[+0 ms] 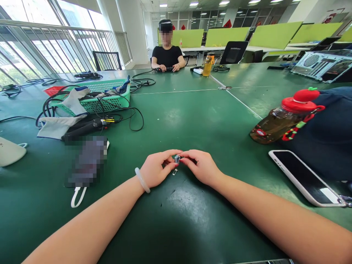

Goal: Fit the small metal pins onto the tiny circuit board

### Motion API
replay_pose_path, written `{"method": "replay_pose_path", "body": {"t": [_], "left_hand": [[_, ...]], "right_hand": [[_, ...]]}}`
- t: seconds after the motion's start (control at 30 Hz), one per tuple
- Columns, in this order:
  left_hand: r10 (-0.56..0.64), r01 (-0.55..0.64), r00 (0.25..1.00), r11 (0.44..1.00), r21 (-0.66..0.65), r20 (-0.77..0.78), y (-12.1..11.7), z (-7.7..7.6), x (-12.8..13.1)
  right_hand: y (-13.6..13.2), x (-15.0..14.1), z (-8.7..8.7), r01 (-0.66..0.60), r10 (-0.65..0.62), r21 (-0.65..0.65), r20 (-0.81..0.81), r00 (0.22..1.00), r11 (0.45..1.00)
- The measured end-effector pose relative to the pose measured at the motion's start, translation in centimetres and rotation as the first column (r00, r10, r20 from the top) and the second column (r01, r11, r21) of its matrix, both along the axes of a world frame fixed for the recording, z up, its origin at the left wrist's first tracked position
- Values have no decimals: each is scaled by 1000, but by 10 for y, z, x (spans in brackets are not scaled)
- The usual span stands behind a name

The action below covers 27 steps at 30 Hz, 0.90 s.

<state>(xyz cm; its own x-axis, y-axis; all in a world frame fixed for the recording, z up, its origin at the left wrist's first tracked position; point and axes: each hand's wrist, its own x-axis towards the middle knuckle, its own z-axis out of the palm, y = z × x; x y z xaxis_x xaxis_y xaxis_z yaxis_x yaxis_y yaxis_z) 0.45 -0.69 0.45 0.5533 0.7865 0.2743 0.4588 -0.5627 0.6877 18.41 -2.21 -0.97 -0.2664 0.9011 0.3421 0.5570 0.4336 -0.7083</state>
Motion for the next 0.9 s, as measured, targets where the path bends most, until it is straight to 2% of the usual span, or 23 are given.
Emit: {"method": "replay_pose_path", "body": {"t": [0.13,0.27,0.43,0.6,0.67,0.77,0.9], "left_hand": [[-11,12,998,1000,16,-62,0,0,0],[-34,34,995,999,7,-94,1,-1,-1],[-57,59,994,998,13,-97,-2,0,0],[-86,87,993,996,13,-76,-6,3,2],[-42,45,996,998,40,-74,-4,3,1],[75,-72,996,996,56,-50,1,1,0],[181,-181,983,983,-23,4,8,-5,-2]], "right_hand": [[1,0,-3,13,-13,-39,-3,1000,999],[1,1,-3,-29,30,-57,32,999,998],[-1,2,2,-113,116,-41,91,989,993],[2,4,3,-113,113,-19,42,993,993],[5,7,1,-55,56,-17,68,996,998],[11,16,-4,44,-40,-19,197,980,999],[15,21,-10,54,-40,-36,303,952,998]]}}
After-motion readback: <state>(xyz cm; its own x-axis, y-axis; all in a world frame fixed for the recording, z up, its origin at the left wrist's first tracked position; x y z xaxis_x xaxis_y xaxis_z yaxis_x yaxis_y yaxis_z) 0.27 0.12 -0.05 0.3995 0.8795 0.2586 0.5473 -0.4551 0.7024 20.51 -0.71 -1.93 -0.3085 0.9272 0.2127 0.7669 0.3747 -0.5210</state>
